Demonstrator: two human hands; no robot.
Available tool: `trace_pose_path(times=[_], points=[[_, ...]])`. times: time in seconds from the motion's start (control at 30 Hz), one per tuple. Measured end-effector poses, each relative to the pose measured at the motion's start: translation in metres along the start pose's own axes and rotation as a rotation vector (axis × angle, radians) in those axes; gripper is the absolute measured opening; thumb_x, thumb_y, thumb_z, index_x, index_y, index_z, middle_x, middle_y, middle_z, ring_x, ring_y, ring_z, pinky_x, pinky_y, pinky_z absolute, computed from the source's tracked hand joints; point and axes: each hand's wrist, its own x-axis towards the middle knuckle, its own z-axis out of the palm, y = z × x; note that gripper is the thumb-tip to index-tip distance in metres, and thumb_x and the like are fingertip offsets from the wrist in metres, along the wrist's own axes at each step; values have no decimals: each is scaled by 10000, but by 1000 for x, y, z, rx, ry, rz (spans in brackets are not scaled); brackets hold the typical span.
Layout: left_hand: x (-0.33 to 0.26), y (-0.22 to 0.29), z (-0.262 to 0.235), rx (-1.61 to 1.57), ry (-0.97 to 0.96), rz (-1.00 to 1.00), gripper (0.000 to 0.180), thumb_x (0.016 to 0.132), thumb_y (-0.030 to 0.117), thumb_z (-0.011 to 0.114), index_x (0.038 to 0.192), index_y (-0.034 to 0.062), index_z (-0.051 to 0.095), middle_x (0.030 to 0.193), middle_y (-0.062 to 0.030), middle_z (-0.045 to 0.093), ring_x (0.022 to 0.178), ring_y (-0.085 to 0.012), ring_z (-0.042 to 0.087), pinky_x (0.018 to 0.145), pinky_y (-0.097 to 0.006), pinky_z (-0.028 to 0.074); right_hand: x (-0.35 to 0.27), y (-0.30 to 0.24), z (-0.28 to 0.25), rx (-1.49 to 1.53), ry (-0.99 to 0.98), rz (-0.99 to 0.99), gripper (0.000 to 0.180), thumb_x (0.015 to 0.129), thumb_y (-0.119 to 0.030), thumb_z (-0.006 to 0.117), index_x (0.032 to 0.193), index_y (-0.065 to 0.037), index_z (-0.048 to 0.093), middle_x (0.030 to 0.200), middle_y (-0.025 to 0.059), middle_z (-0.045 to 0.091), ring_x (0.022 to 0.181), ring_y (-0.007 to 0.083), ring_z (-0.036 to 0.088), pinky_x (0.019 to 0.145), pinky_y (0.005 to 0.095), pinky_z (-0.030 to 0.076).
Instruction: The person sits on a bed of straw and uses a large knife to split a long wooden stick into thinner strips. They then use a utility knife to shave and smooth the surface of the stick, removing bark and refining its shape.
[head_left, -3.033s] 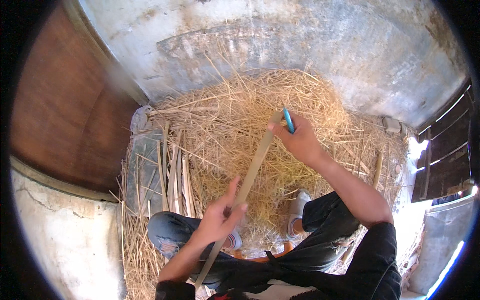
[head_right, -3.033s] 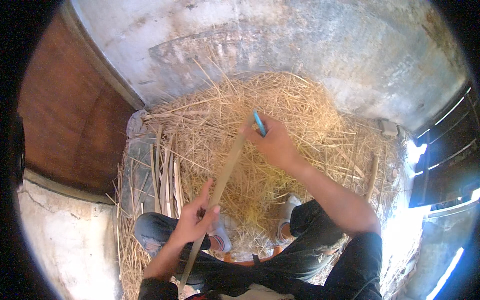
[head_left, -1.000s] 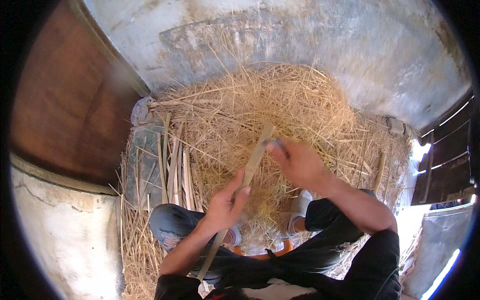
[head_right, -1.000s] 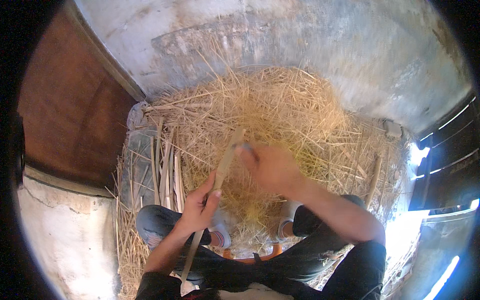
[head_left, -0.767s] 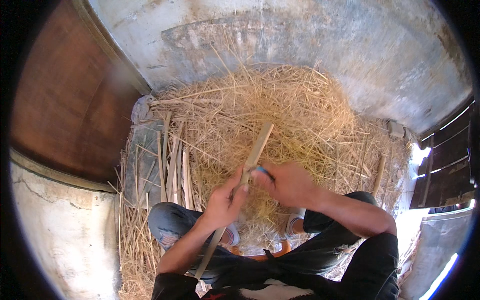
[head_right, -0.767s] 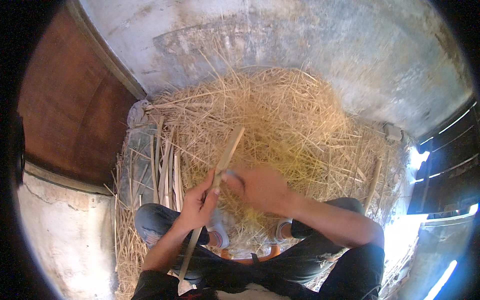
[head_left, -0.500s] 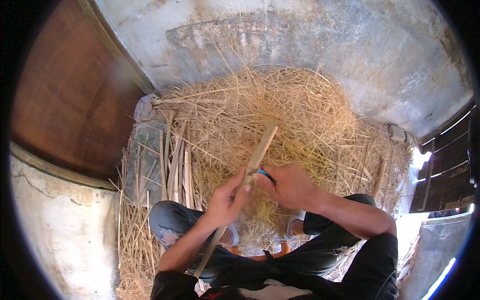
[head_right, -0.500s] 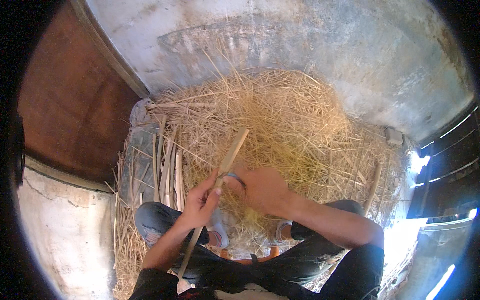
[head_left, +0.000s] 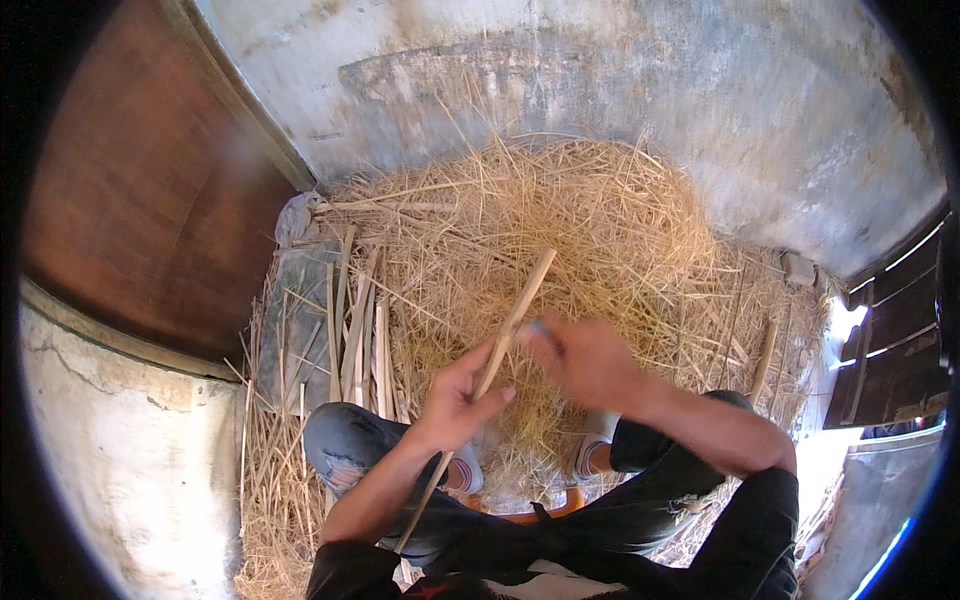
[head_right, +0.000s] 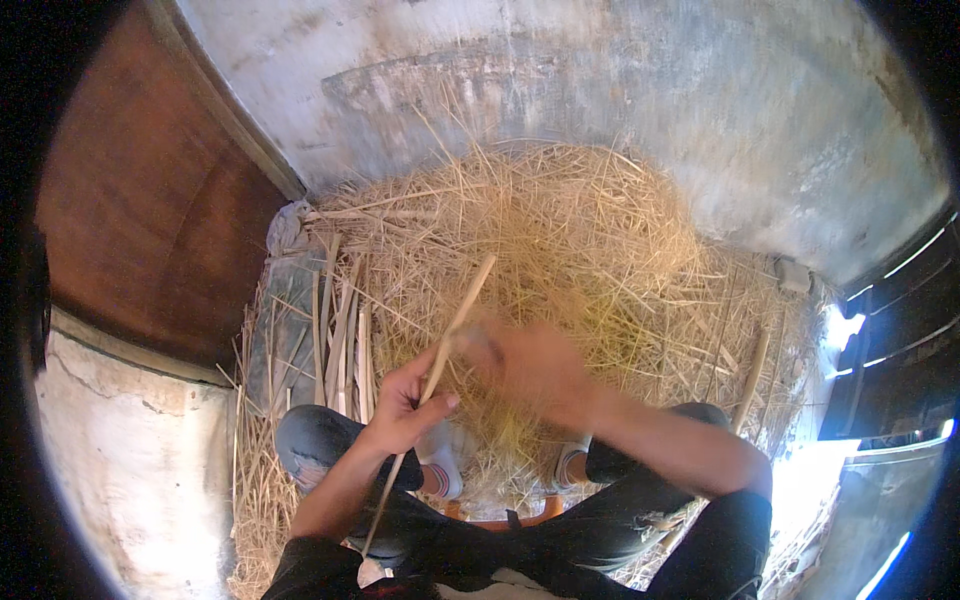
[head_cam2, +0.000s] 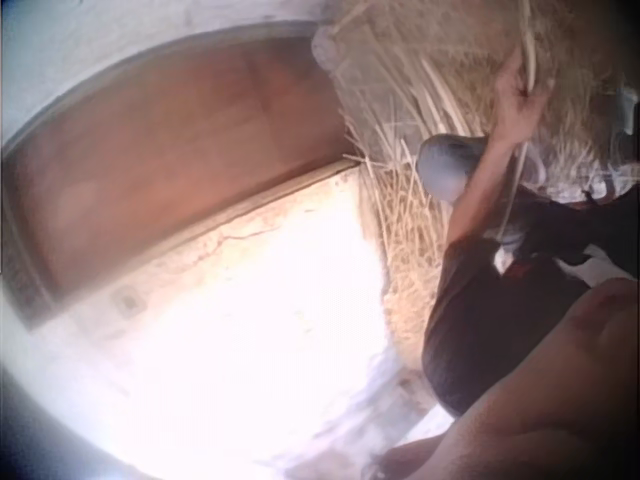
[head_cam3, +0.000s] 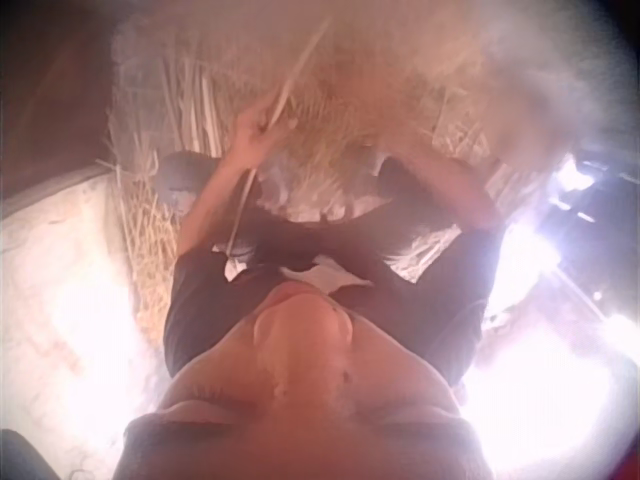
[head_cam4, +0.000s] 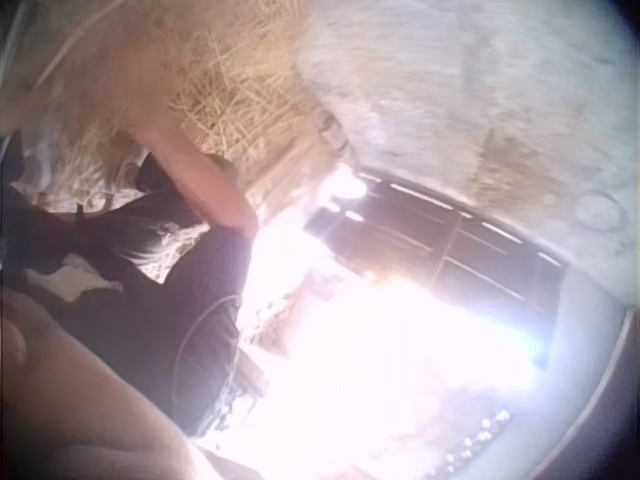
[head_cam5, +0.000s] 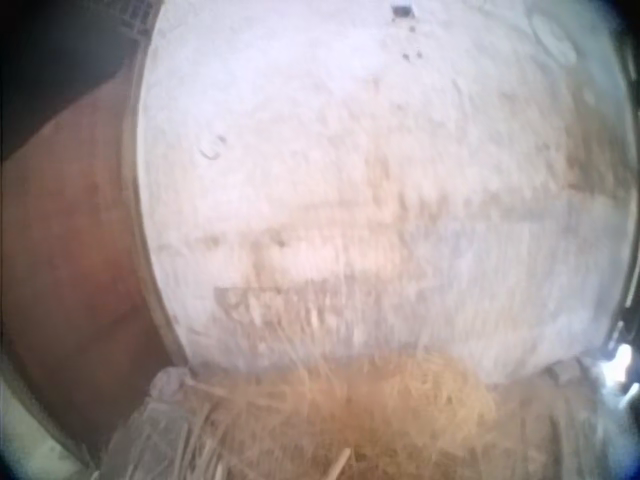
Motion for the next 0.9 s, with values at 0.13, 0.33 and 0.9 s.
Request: trace_pose_path(times=[0.13,0.33,0.9], points=[[-4,-4,-5,72,-10,40,721,890,-60,616,1545,4,321,793,73,516,648,13,424,568,-175,344,21,-2,-25,12,46,197,389,1024,-382,553,991,-12,669,615,210,567,549,346,619,506,423,457],[1,-7,-4,17,-50,13,784,869,-75,623,1566,22,279,697,94,479,585,13,409,520,-187,300,-5,-4,-1,-90,8,-99,398,1027,-407,531,985,-37,673,637,207,602,563,363,624,533,450,483],[3,-3,-3,112,39,60,806,823,-104,617,1551,-20,279,1235,-94,619,839,-60,610,700,-217,474,-1,-26,-6,315,-116,172,310,911,-348,716,906,-39,692,603,43,546,542,123,472,516,321,421]])
